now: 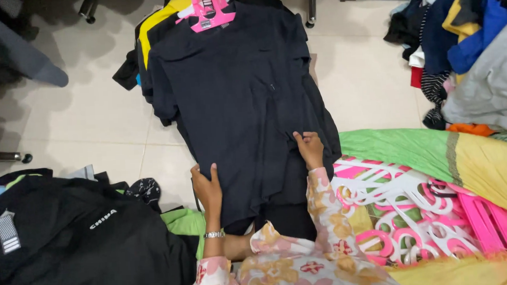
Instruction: The person is picking up shirts from a pile on the floor and putting them onto plastic hangers.
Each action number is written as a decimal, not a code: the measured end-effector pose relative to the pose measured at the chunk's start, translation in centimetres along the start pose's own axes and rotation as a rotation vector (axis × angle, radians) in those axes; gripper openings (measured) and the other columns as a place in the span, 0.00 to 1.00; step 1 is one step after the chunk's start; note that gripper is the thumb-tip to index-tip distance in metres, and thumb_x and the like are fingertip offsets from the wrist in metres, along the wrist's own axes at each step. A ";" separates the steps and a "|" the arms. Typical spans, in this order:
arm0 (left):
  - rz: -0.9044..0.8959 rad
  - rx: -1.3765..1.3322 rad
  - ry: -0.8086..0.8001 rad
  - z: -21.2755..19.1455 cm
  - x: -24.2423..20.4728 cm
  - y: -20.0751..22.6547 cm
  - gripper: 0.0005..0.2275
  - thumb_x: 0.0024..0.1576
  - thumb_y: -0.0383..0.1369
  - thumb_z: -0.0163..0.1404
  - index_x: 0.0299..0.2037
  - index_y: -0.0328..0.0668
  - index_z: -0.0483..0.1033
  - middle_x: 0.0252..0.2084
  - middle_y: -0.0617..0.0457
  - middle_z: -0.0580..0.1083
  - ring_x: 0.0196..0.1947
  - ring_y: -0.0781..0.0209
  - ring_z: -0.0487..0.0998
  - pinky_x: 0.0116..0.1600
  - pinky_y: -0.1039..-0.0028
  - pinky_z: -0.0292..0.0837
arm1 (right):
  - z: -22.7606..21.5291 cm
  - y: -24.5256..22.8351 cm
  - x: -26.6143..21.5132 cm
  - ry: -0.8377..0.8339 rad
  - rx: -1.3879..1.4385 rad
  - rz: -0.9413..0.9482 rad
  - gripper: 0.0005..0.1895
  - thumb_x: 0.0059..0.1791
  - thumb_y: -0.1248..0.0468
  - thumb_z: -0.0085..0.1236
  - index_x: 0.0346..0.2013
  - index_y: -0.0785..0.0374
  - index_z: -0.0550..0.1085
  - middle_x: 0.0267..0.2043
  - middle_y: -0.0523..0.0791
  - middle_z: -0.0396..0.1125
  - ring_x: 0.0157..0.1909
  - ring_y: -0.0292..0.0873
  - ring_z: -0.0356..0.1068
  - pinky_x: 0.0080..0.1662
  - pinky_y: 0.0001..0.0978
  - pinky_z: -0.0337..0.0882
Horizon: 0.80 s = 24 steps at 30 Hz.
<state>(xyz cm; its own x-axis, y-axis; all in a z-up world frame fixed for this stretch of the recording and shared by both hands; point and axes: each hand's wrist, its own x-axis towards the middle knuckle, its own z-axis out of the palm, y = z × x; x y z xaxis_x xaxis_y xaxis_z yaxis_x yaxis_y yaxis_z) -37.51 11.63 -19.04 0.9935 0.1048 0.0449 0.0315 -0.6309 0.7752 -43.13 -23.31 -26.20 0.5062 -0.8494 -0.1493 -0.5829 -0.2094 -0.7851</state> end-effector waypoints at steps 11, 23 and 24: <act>0.148 0.094 0.084 -6.6 -3.5 3.8 0.07 0.64 0.34 0.52 0.42 0.42 0.67 0.37 0.49 0.68 0.41 0.45 0.75 0.47 0.57 0.71 | -10.1 -11.5 -6.3 -0.567 1.526 -0.054 0.26 0.58 0.42 0.42 0.65 0.50 0.69 0.70 0.51 0.61 0.71 0.53 0.62 0.70 0.55 0.61; -0.027 -0.177 0.017 -5.5 -3.0 3.3 0.02 0.71 0.34 0.37 0.49 0.52 0.58 0.24 0.42 0.73 0.29 0.34 0.77 0.37 0.51 0.70 | -15.7 -8.9 -9.0 -0.183 0.861 0.190 0.22 0.49 0.50 0.68 0.40 0.64 0.70 0.35 0.51 0.69 0.31 0.45 0.75 0.29 0.36 0.76; -0.008 -0.247 0.032 -5.7 -2.8 3.4 0.02 0.71 0.35 0.38 0.49 0.52 0.59 0.18 0.46 0.71 0.23 0.40 0.75 0.33 0.57 0.68 | -16.9 -10.7 -9.8 -0.137 1.076 0.170 0.15 0.50 0.57 0.68 0.35 0.65 0.73 0.32 0.51 0.72 0.29 0.45 0.77 0.28 0.32 0.79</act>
<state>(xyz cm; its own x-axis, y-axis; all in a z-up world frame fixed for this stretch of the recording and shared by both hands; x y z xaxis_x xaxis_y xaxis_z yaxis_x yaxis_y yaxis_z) -40.84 13.56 -12.93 0.9893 0.1354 0.0547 0.0078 -0.4232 0.9060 -52.54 -20.95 -6.20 0.5772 -0.7521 -0.3182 0.1739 0.4939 -0.8520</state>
